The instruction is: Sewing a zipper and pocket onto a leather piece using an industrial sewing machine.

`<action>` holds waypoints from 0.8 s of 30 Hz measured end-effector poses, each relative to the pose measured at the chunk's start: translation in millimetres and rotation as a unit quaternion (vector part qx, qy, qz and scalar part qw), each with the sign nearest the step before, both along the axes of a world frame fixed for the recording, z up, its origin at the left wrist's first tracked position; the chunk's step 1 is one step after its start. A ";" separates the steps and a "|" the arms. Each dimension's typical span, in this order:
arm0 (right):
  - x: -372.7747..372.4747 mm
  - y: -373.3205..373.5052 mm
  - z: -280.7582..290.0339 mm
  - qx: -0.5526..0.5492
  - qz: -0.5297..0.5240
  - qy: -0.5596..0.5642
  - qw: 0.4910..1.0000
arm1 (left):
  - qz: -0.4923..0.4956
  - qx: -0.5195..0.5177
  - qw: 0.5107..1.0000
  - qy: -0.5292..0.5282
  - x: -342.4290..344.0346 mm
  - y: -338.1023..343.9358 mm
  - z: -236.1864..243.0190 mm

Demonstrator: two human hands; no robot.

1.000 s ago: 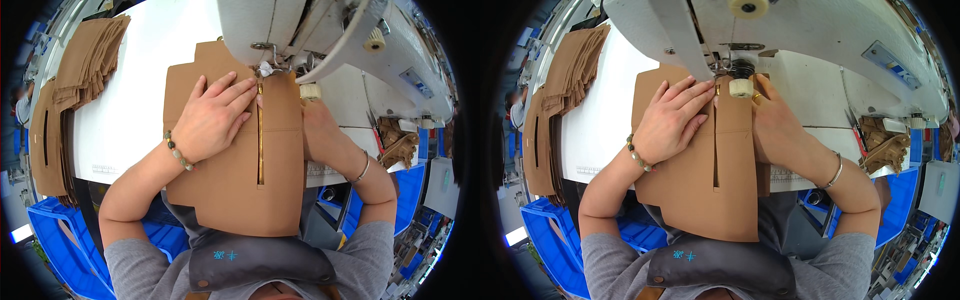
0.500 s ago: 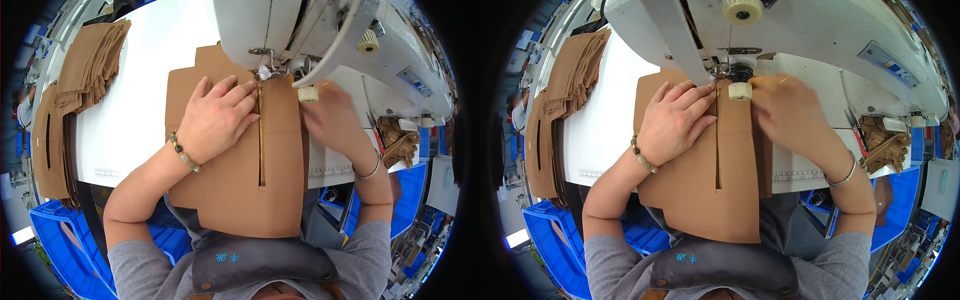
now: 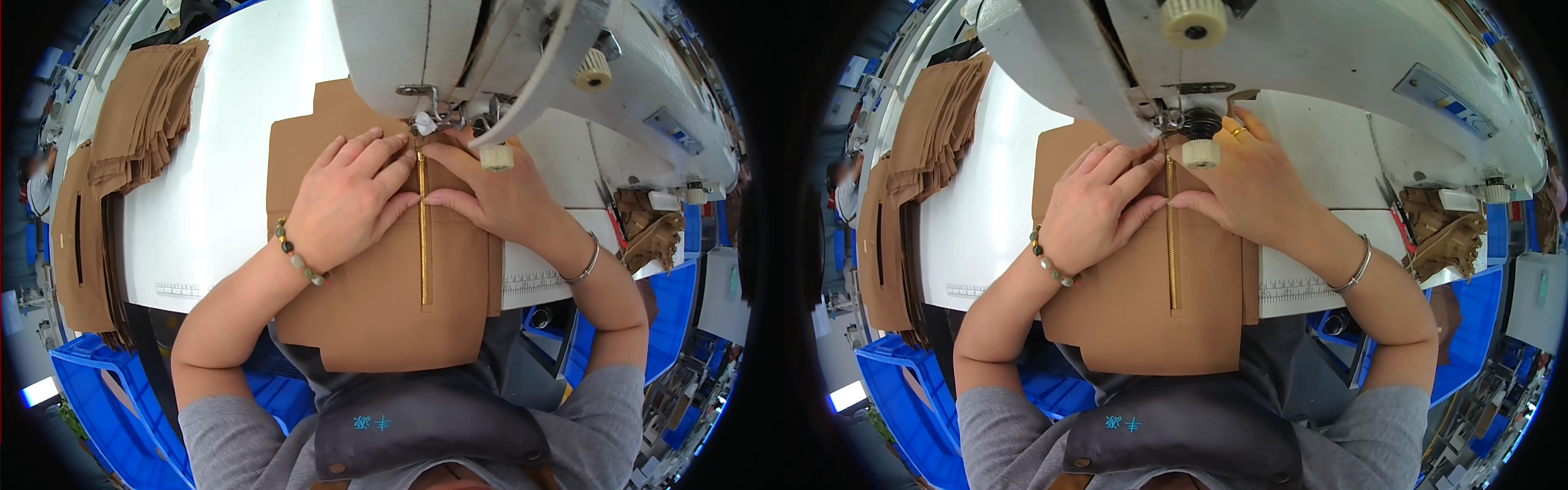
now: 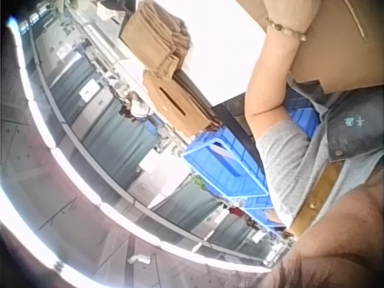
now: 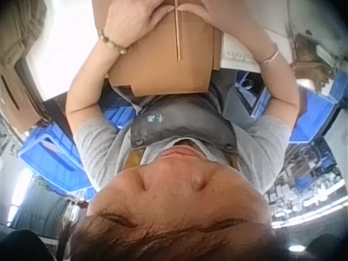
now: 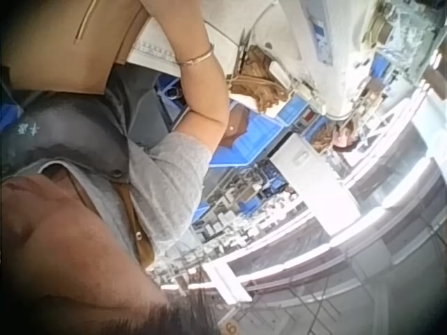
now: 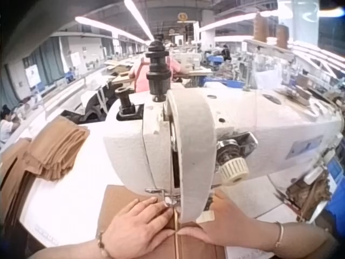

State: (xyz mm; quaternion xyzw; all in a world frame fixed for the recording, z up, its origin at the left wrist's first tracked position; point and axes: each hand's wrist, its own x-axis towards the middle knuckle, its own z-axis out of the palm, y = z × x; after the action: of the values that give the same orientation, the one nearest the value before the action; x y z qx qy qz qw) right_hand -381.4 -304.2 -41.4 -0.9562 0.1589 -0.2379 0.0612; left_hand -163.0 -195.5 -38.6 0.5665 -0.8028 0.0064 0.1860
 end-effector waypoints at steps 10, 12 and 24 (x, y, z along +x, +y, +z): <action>1.2 -1.2 -4.5 0.018 -0.005 0.008 1.000 | 0.011 -0.021 0.999 0.030 1.5 2.2 -6.5; -0.3 -0.9 -4.9 0.031 -0.003 0.013 0.999 | 0.018 -0.014 0.998 0.050 2.1 1.8 -7.4; -3.6 -0.7 -3.2 0.038 -0.010 0.044 0.998 | -0.002 0.011 1.000 0.028 4.0 0.0 -2.9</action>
State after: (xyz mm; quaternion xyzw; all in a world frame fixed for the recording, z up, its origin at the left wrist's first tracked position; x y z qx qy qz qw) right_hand -385.0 -304.9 -44.6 -0.9612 0.1797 -0.1901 0.0879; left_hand -159.0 -195.5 -41.5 0.5665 -0.7986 -0.0182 0.2022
